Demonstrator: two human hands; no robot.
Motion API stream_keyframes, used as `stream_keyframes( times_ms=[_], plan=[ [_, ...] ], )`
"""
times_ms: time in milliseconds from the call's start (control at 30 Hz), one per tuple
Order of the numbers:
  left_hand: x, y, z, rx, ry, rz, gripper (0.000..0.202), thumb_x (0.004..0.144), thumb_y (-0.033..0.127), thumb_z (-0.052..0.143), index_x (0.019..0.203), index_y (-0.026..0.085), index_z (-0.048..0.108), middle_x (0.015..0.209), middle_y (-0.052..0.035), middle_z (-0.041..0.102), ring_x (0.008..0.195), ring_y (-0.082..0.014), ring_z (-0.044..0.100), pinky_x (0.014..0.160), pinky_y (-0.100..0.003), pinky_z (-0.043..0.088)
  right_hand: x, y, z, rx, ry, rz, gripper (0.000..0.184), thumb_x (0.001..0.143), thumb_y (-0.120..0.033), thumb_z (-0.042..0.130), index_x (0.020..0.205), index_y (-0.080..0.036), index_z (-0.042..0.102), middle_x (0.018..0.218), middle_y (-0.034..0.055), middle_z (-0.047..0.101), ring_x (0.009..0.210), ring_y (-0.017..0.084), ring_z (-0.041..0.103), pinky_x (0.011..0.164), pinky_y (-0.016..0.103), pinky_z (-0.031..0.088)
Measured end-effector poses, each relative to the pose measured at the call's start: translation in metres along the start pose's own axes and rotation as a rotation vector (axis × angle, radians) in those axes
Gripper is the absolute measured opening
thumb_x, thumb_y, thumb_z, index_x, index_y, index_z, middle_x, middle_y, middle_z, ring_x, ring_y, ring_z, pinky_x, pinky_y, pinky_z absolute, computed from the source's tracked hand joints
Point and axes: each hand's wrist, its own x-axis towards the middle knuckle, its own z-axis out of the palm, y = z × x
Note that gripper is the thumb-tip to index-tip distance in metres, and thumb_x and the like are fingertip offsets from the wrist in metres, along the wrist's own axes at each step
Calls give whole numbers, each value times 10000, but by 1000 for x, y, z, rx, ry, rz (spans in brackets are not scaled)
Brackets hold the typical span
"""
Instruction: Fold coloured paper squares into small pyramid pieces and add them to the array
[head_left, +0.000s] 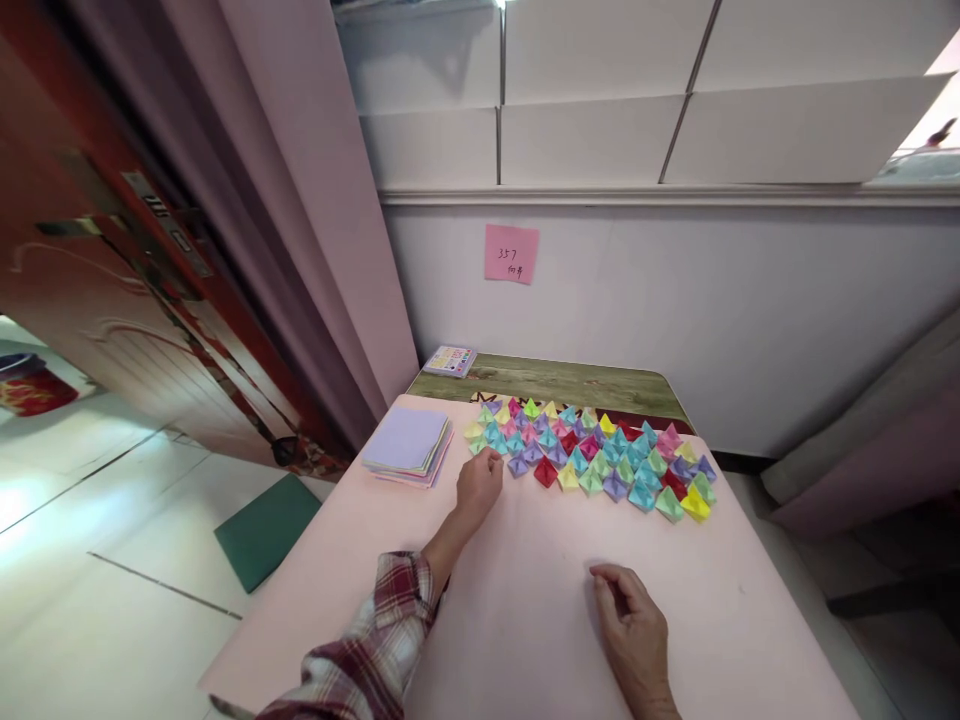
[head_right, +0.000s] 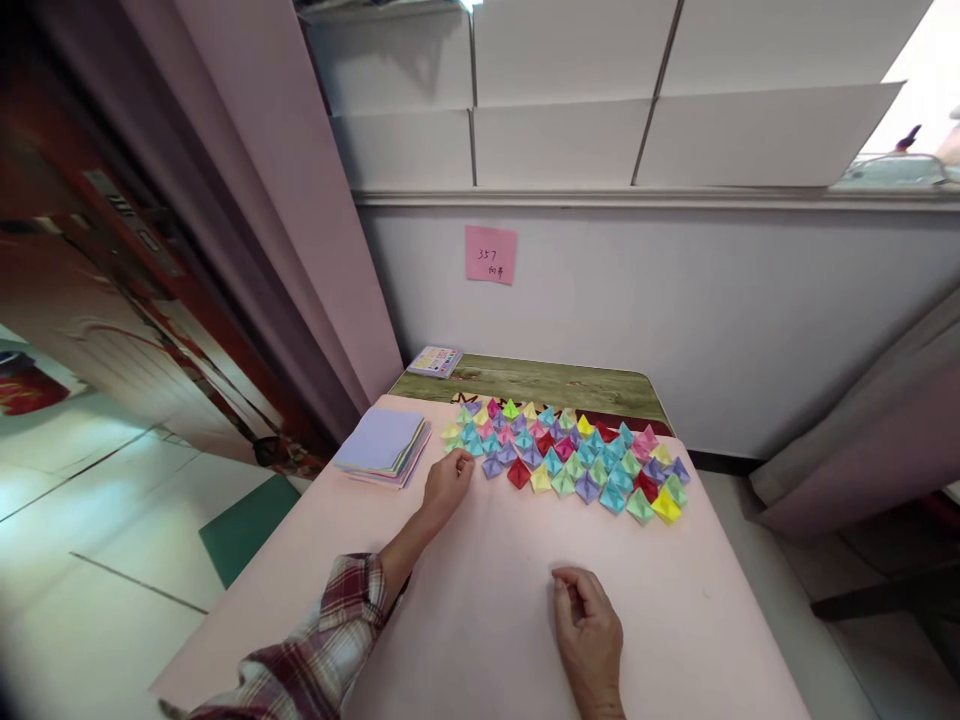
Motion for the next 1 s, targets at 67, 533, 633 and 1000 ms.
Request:
stream_keyframes(
  times_ms=[67, 533, 633, 1000],
  plan=[
    [-2, -2, 5, -33, -31, 25, 206, 843, 217, 520, 1031, 220, 605, 833, -17, 700, 814, -176, 644, 685, -246, 416, 0, 0, 1, -15, -11, -5, 245, 880, -401, 527, 895, -204, 672, 915, 66, 706, 831, 203, 658, 738, 276, 515],
    [-94, -45, -26, 32, -53, 286, 175, 879, 264, 427, 897, 259, 601, 956, -51, 643, 921, -227, 615, 800, -372, 490, 5, -8, 3, -105, -32, -23, 258, 873, -383, 500, 845, -213, 692, 840, 49, 704, 715, 192, 629, 687, 280, 498],
    [-123, -69, -29, 34, 0, 354, 189, 847, 270, 498, 960, 298, 648, 1084, -70, 655, 1060, -263, 589, 927, -433, 478, 5, -7, 4, -125, -42, -34, 241, 868, -360, 494, 843, -221, 690, 837, 37, 703, 700, 186, 622, 682, 278, 486],
    [-138, -90, -20, 70, 20, 453, 276, 869, 264, 492, 1080, 318, 662, 1167, -83, 655, 1136, -291, 572, 1019, -519, 434, 5, -8, 6, -151, -57, -31, 281, 862, -399, 478, 823, -218, 689, 787, 37, 695, 646, 191, 604, 634, 287, 479]
  ],
)
